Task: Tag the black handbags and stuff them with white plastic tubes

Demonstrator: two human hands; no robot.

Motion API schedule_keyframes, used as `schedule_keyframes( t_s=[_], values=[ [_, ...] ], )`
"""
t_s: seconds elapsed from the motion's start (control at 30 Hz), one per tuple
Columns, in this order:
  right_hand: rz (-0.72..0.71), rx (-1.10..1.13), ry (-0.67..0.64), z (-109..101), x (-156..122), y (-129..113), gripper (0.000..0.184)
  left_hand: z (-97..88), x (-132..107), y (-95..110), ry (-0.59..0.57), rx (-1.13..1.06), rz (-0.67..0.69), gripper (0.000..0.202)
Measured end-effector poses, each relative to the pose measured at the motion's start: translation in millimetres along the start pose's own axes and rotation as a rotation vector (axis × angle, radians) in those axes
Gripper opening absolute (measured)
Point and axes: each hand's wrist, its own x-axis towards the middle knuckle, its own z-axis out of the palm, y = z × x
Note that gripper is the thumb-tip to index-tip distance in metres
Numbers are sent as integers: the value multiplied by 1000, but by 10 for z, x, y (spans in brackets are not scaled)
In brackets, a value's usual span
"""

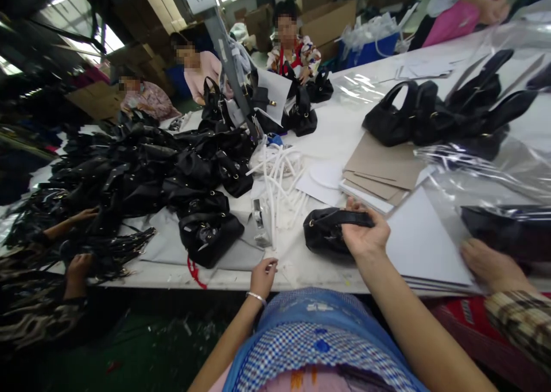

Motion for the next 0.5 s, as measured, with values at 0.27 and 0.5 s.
schedule_keyframes(
  t_s=[0.27, 0.5],
  values=[
    [-36, -477, -65, -356, -257, 113, 6, 48, 314, -167, -197, 194, 64, 20],
    [0, -1245, -141, -1173, -713, 434, 30, 217, 281, -324, -386, 340, 99, 45]
  ],
)
